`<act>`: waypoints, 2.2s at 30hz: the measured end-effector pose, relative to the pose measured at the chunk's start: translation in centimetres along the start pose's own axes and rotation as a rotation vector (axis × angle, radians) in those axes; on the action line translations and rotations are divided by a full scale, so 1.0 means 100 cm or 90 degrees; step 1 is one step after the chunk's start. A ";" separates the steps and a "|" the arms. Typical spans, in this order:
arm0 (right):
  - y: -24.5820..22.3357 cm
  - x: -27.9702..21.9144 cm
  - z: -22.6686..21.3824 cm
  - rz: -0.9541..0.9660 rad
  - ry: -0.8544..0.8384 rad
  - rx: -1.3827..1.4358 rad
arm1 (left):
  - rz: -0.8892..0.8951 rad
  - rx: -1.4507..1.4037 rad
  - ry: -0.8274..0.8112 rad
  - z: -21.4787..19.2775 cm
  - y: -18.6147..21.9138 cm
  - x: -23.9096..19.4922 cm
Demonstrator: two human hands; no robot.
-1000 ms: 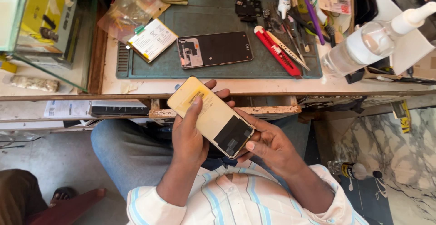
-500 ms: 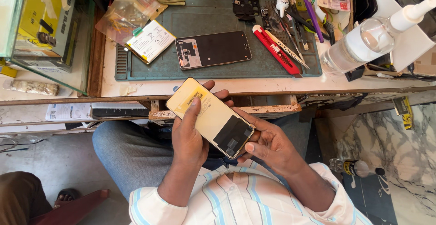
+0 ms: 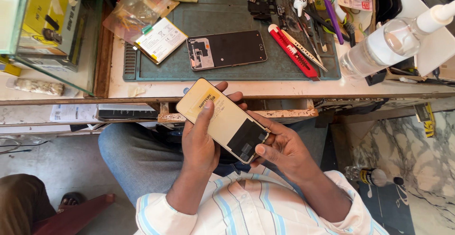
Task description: The person uses a red utility knife to pry and scrape adhesive from the edges of a disassembled smartphone. They then use a purple toothbrush to clean the interior surfaces. The person briefly opens a drawer and handles a second smartphone before returning to the first device.
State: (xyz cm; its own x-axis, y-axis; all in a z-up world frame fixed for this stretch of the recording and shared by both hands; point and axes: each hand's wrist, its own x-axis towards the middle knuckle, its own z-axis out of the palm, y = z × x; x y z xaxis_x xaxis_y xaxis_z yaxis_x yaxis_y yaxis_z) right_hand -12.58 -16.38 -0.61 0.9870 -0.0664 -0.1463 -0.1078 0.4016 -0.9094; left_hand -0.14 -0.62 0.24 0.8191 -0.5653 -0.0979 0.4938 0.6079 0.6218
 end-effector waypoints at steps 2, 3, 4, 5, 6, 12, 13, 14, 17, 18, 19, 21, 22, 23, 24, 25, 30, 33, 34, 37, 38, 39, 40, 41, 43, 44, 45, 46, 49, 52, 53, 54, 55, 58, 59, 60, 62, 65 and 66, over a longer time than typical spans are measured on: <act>0.001 0.002 0.001 0.000 0.010 -0.012 | 0.006 0.003 -0.007 0.000 0.000 0.000; 0.002 0.002 0.001 0.003 0.022 -0.025 | 0.009 0.003 -0.013 0.000 0.000 0.000; 0.002 0.001 0.001 0.006 0.033 -0.039 | 0.013 0.003 -0.019 0.000 0.000 -0.001; 0.002 0.001 0.001 0.008 0.042 -0.047 | 0.021 0.017 -0.036 0.000 0.000 -0.001; 0.001 0.001 0.001 0.010 0.052 -0.056 | 0.029 0.032 -0.053 0.000 0.000 -0.002; 0.007 0.002 -0.001 0.024 0.061 -0.026 | 0.071 0.125 -0.144 0.002 -0.004 -0.010; 0.009 0.002 -0.002 0.026 0.062 -0.026 | 0.064 0.122 -0.144 0.002 -0.006 -0.010; 0.011 0.001 -0.003 0.023 0.058 -0.028 | 0.066 0.111 -0.146 0.001 -0.007 -0.011; 0.014 0.001 -0.006 0.017 0.054 -0.046 | 0.068 0.088 -0.152 0.000 -0.008 -0.012; 0.014 0.002 -0.006 0.018 0.059 -0.056 | 0.068 0.085 -0.153 0.000 -0.008 -0.013; 0.014 0.003 -0.006 0.020 0.063 -0.067 | 0.069 0.084 -0.154 0.000 -0.008 -0.014; 0.011 0.005 -0.003 -0.024 0.095 -0.135 | 0.096 0.119 -0.135 0.001 -0.007 -0.015; 0.008 0.006 0.000 -0.046 0.111 -0.168 | 0.110 0.137 -0.126 0.001 -0.006 -0.016; 0.004 0.007 0.003 -0.095 0.126 -0.251 | 0.116 0.137 -0.119 0.002 -0.006 -0.016; -0.001 0.006 0.006 -0.144 0.140 -0.333 | 0.122 0.137 -0.113 0.002 -0.006 -0.017; -0.007 0.005 0.010 -0.193 0.155 -0.416 | 0.127 0.135 -0.107 0.003 -0.006 -0.017; -0.037 0.002 0.036 -0.386 0.169 -0.596 | 0.144 0.244 -0.093 0.004 -0.011 -0.022; -0.052 0.007 0.056 -0.470 0.139 -0.647 | 0.156 0.320 -0.094 0.007 -0.016 -0.025; -0.055 0.009 0.063 -0.490 0.131 -0.658 | 0.167 0.347 -0.096 0.008 -0.017 -0.027; -0.061 0.015 0.080 -0.492 0.121 -0.699 | 0.213 0.508 -0.111 0.006 -0.015 -0.031; -0.062 0.018 0.084 -0.498 0.123 -0.711 | 0.173 0.447 -0.119 0.006 -0.016 -0.033; -0.062 0.020 0.088 -0.504 0.125 -0.723 | 0.134 0.386 -0.126 0.007 -0.017 -0.034; -0.062 0.022 0.091 -0.510 0.126 -0.734 | 0.096 0.326 -0.132 0.007 -0.018 -0.035; -0.061 0.022 0.094 -0.500 0.137 -0.734 | 0.120 0.352 -0.140 0.007 -0.019 -0.036; -0.060 0.023 0.096 -0.481 0.162 -0.736 | 0.168 0.403 -0.157 0.005 -0.020 -0.037; -0.060 0.022 0.095 -0.476 0.166 -0.738 | 0.215 0.470 -0.162 0.004 -0.021 -0.036; -0.060 0.022 0.095 -0.471 0.170 -0.740 | 0.262 0.537 -0.167 0.003 -0.020 -0.035; -0.060 0.022 0.095 -0.467 0.174 -0.742 | 0.310 0.604 -0.172 0.002 -0.020 -0.034; -0.060 0.022 0.092 -0.450 0.142 -0.689 | 0.274 0.590 -0.165 0.001 -0.019 -0.034; -0.060 0.022 0.090 -0.435 0.122 -0.674 | 0.317 0.633 -0.175 0.000 -0.018 -0.034; -0.059 0.022 0.090 -0.401 0.122 -0.650 | 0.309 0.626 -0.166 0.000 -0.017 -0.034; -0.059 0.022 0.089 -0.367 0.123 -0.626 | 0.301 0.619 -0.157 -0.001 -0.018 -0.035; -0.059 0.022 0.089 -0.332 0.122 -0.601 | 0.293 0.611 -0.148 -0.002 -0.018 -0.035; -0.056 0.024 0.087 -0.329 0.118 -0.584 | 0.190 0.573 -0.136 -0.003 -0.021 -0.034; -0.055 0.024 0.086 -0.321 0.118 -0.575 | 0.206 0.565 -0.139 -0.003 -0.021 -0.034; -0.054 0.024 0.085 -0.314 0.118 -0.566 | 0.223 0.556 -0.143 -0.004 -0.022 -0.033; -0.052 0.025 0.082 -0.330 0.111 -0.555 | 0.238 0.547 -0.151 -0.005 -0.022 -0.033; -0.048 0.025 0.078 -0.380 0.093 -0.542 | 0.201 0.521 -0.154 -0.004 -0.019 -0.033; -0.047 0.026 0.076 -0.382 0.092 -0.533 | 0.166 0.493 -0.150 -0.003 -0.017 -0.033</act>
State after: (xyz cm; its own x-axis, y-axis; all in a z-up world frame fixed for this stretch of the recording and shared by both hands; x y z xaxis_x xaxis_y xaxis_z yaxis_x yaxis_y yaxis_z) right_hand -8.64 -11.48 6.27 0.8879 -0.1764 0.4248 0.2940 -0.4928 -0.8190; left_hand -3.63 0.38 -0.70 0.7539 -0.6143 0.2332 -0.1116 0.2300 0.9668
